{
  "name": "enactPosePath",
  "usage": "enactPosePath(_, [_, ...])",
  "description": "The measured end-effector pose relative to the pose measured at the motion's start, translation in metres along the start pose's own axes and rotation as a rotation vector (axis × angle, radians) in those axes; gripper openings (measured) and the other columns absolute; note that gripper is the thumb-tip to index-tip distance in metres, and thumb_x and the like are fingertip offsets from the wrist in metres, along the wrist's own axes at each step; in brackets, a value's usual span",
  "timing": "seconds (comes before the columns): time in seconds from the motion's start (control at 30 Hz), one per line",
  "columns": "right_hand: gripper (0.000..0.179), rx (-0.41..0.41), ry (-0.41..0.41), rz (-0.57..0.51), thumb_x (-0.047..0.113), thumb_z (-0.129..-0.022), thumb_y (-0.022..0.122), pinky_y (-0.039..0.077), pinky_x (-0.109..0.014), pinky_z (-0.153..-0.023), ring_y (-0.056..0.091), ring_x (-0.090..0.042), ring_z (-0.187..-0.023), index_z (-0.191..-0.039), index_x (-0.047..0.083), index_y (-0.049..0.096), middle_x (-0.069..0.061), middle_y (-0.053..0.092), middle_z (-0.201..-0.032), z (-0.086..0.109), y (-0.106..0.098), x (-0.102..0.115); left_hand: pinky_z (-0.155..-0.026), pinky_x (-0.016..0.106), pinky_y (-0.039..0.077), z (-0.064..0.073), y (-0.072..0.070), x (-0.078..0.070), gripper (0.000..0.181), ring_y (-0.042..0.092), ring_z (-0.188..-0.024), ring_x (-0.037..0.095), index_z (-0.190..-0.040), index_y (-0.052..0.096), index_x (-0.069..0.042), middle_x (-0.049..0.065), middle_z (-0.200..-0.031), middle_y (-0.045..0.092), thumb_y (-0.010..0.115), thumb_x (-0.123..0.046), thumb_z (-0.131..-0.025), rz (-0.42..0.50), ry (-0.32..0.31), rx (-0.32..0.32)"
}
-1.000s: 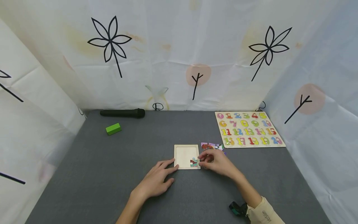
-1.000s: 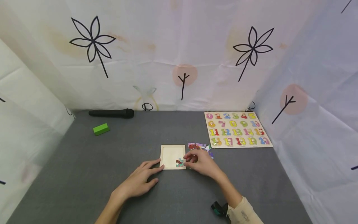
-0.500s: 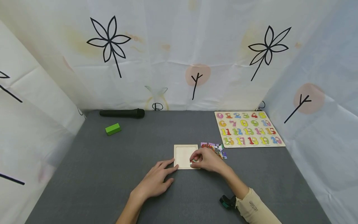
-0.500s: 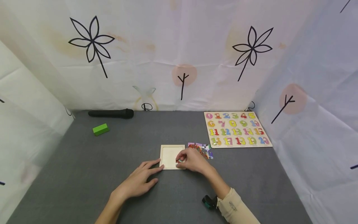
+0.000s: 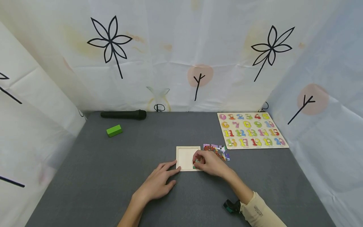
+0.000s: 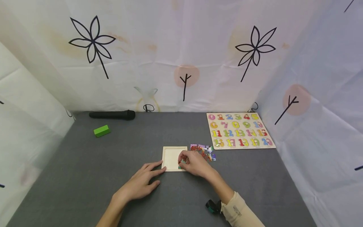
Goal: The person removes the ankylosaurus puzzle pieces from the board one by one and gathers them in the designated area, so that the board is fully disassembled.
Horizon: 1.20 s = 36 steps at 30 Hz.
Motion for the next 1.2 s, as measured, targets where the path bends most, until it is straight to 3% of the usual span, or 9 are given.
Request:
enactPosePath(0.13, [0.006,-0.047,-0.003,-0.02,0.015,-0.102,0.073,0.044,-0.021,-0.059,0.051,-0.001,-0.062,-0.103,0.009,0.074,0.004,0.066,-0.077,0.005,-0.005,0.0,-0.122,0.066,0.041,0.0,0.0,0.0,0.053,0.046,-0.154,0.038,-0.153,0.063,-0.013,0.01,-0.171,0.046,0.073,-0.015,-0.101,0.001,0.007,-0.012])
enactPosePath(0.43, [0.005,-0.119,0.028,-0.107,0.008,-0.1,0.076,0.049,-0.023,-0.064,0.06,-0.004,-0.07,-0.105,0.009,0.075,-0.004,0.073,-0.089,0.029,-0.032,-0.015,-0.122,0.065,0.041,0.001,0.002,0.002,0.053,0.047,-0.154,0.038,-0.154,0.063,-0.014,0.009,-0.172,0.046,0.073,-0.015,-0.102,-0.002,0.012,-0.024])
enactPosePath(0.8, [0.01,-0.17,0.115,-0.071,0.008,-0.102,0.074,0.054,-0.026,-0.063,0.066,-0.014,-0.075,-0.111,0.003,0.075,-0.009,0.077,-0.098,0.067,-0.069,-0.047,-0.121,0.064,0.043,0.001,0.002,0.001,0.054,0.047,-0.153,0.037,-0.154,0.062,-0.014,0.009,-0.172,0.046,0.073,-0.015,-0.102,-0.016,0.02,-0.03])
enactPosePath(1.0, [0.012,-0.139,0.169,-0.099,0.007,-0.105,0.07,0.056,-0.027,-0.06,0.065,-0.013,-0.071,-0.115,0.001,0.073,-0.011,0.075,-0.097,0.085,-0.082,-0.062,-0.121,0.063,0.043,0.001,0.002,0.0,0.054,0.047,-0.154,0.036,-0.155,0.061,-0.015,0.008,-0.172,0.045,0.072,-0.017,-0.103,-0.035,0.02,-0.026])
enactPosePath(1.2, [0.012,-0.08,0.182,-0.085,0.008,-0.106,0.068,0.055,-0.026,-0.061,0.064,-0.008,-0.071,-0.114,0.001,0.074,-0.009,0.076,-0.096,0.092,-0.08,-0.071,-0.12,0.063,0.043,0.001,0.002,0.001,0.054,0.047,-0.153,0.036,-0.155,0.061,-0.014,0.009,-0.172,0.045,0.073,-0.017,-0.102,-0.038,0.019,-0.024])
Point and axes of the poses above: each hand's wrist, its own z-axis away from the middle knuckle, its own y-axis out of the palm, x = y × z, the point moved 5 cm from there along -z, towards the middle knuckle
